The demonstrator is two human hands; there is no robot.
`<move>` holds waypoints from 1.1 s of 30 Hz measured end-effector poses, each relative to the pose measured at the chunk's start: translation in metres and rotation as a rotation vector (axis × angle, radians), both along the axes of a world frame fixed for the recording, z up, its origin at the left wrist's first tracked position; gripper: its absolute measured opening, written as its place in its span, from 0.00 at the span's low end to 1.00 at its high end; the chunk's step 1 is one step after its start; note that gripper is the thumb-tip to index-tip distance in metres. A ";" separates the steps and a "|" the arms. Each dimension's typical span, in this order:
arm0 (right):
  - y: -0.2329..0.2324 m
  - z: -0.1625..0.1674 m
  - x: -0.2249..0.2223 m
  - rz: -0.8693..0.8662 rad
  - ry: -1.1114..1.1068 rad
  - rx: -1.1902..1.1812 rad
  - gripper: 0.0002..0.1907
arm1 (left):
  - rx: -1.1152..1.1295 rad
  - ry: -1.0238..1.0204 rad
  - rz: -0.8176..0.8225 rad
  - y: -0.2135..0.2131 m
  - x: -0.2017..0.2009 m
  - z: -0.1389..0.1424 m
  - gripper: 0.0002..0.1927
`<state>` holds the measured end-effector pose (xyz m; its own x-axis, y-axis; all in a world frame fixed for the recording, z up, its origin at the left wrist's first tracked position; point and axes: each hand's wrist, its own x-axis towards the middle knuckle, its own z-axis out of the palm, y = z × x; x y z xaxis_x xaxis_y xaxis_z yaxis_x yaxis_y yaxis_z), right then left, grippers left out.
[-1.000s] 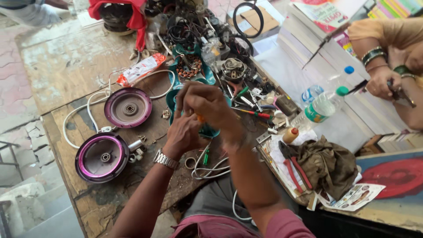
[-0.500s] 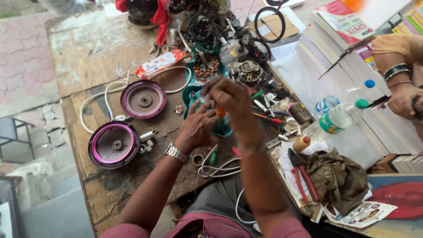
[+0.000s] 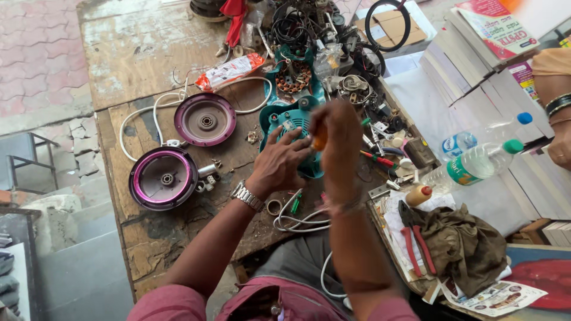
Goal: The person uses a screwdriver to tighten screws on the base of a teal-colored electric fan motor housing. They repeatedly adjust the fan housing and use the screwdriver to secure the screws on the bottom of the unit.
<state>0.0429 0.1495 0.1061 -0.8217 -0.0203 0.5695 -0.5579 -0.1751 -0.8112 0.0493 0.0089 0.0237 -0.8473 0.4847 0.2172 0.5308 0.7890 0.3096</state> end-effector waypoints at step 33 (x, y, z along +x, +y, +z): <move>0.062 0.059 -0.001 0.123 0.355 0.925 0.21 | 0.020 0.017 0.006 0.000 -0.004 0.003 0.40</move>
